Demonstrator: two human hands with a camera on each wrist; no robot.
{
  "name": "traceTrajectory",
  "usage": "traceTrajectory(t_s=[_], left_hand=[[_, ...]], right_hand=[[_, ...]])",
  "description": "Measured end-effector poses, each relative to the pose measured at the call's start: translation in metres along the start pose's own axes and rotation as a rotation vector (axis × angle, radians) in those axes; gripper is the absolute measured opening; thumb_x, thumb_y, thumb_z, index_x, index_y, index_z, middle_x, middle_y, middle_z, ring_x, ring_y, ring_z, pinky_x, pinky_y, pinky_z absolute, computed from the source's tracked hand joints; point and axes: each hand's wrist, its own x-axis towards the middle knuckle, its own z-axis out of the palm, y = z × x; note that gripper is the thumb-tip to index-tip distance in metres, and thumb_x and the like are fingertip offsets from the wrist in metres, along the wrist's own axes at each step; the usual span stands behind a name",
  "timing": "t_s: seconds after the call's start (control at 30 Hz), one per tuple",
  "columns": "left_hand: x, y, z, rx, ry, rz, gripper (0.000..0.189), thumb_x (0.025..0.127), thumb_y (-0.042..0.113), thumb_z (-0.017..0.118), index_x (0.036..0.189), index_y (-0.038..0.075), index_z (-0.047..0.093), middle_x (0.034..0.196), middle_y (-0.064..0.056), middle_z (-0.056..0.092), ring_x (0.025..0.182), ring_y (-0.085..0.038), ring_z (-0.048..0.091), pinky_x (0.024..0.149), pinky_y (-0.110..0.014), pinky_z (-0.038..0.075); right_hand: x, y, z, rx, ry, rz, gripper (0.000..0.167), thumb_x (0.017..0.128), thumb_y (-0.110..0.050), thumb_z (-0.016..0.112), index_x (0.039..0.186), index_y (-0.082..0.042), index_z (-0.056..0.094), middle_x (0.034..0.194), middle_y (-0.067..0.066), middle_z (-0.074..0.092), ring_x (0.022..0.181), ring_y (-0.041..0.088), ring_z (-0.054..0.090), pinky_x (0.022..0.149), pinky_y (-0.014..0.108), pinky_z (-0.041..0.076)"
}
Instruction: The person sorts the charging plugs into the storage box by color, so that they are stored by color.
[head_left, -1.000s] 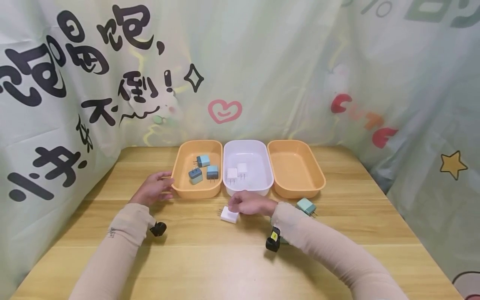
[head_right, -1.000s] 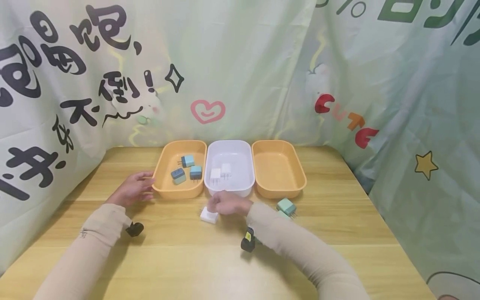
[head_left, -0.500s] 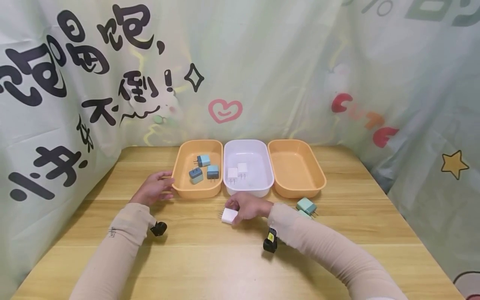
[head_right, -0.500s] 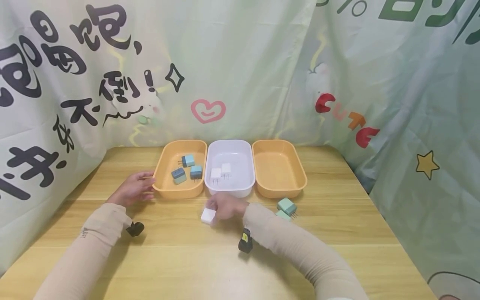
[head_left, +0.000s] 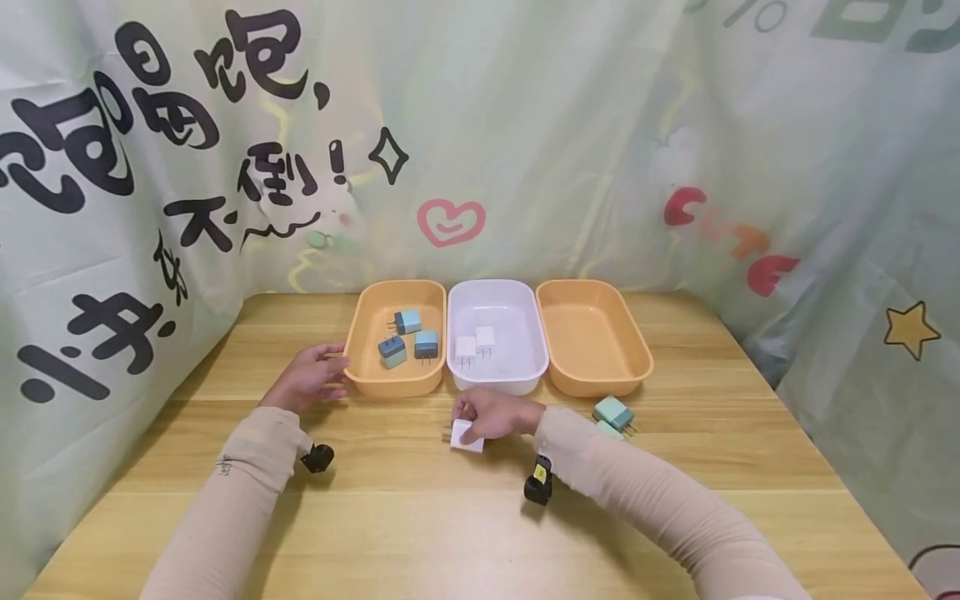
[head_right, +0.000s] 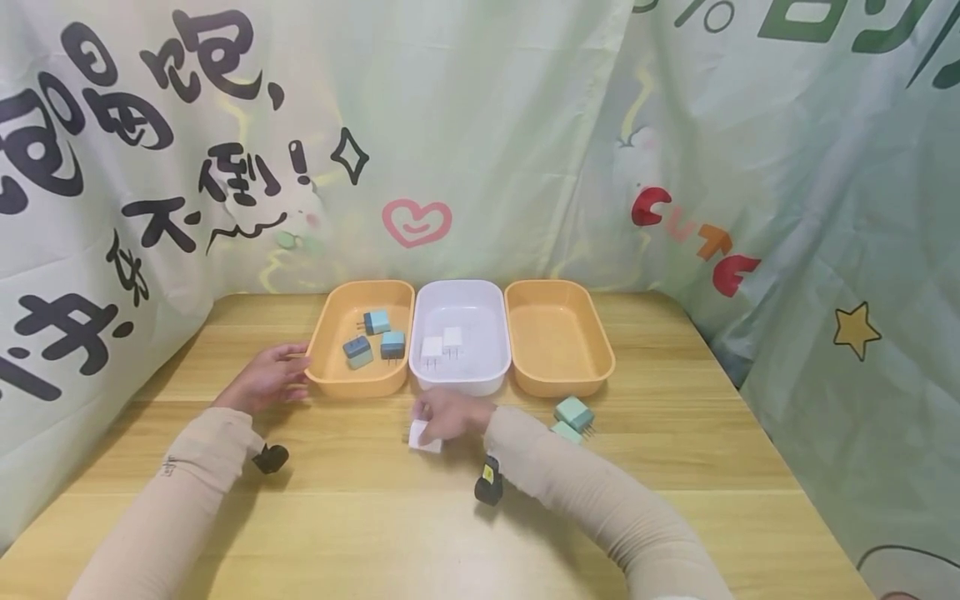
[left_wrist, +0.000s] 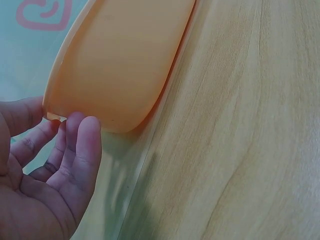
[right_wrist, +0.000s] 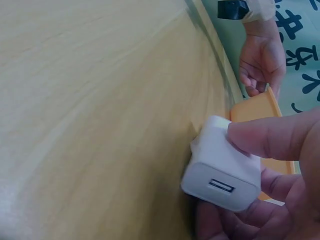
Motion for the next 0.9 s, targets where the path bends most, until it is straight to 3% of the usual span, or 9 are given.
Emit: traceTrajectory(t_s=[0.17,0.3,0.53,0.9], left_hand=[[-0.003,-0.003,-0.001,0.001,0.005,-0.024,0.056,0.102,0.014,0.049,0.150,-0.002,0.025,0.121,-0.022,0.053,0.089,-0.017,0.060,0.079,-0.034,0.058],[-0.002,0.001,0.001,0.001,0.001,-0.002,0.055,0.102,0.015,0.048,0.150,-0.002,0.026,0.123,-0.024,0.051,0.090,-0.017,0.060,0.079,-0.033,0.058],[0.001,0.005,0.002,-0.004,0.006,-0.008,0.056,0.103,0.014,0.048,0.151,-0.001,0.024,0.132,-0.027,0.044,0.090,-0.017,0.059,0.078,-0.032,0.058],[0.002,0.003,0.000,0.005,0.005,-0.005,0.055,0.103,0.014,0.047,0.151,-0.001,0.024,0.130,-0.028,0.046,0.090,-0.016,0.060,0.078,-0.032,0.058]], right_hand=[[-0.001,-0.003,-0.001,0.130,-0.025,0.039,0.028,0.080,-0.003,0.074,0.104,-0.006,0.061,0.097,0.008,0.057,0.084,0.021,0.058,0.068,0.031,0.056],[-0.001,-0.007,-0.008,0.225,-0.036,0.059,0.029,0.082,0.000,0.071,0.108,-0.002,0.059,0.097,0.012,0.057,0.080,0.022,0.060,0.062,0.033,0.058],[-0.001,-0.013,-0.018,0.288,-0.066,0.050,0.028,0.085,0.001,0.067,0.111,0.001,0.058,0.094,0.013,0.059,0.078,0.021,0.060,0.059,0.029,0.055],[0.000,-0.020,-0.027,0.391,-0.121,0.066,0.029,0.088,0.003,0.062,0.117,0.003,0.056,0.099,0.016,0.055,0.081,0.025,0.060,0.062,0.031,0.057]])
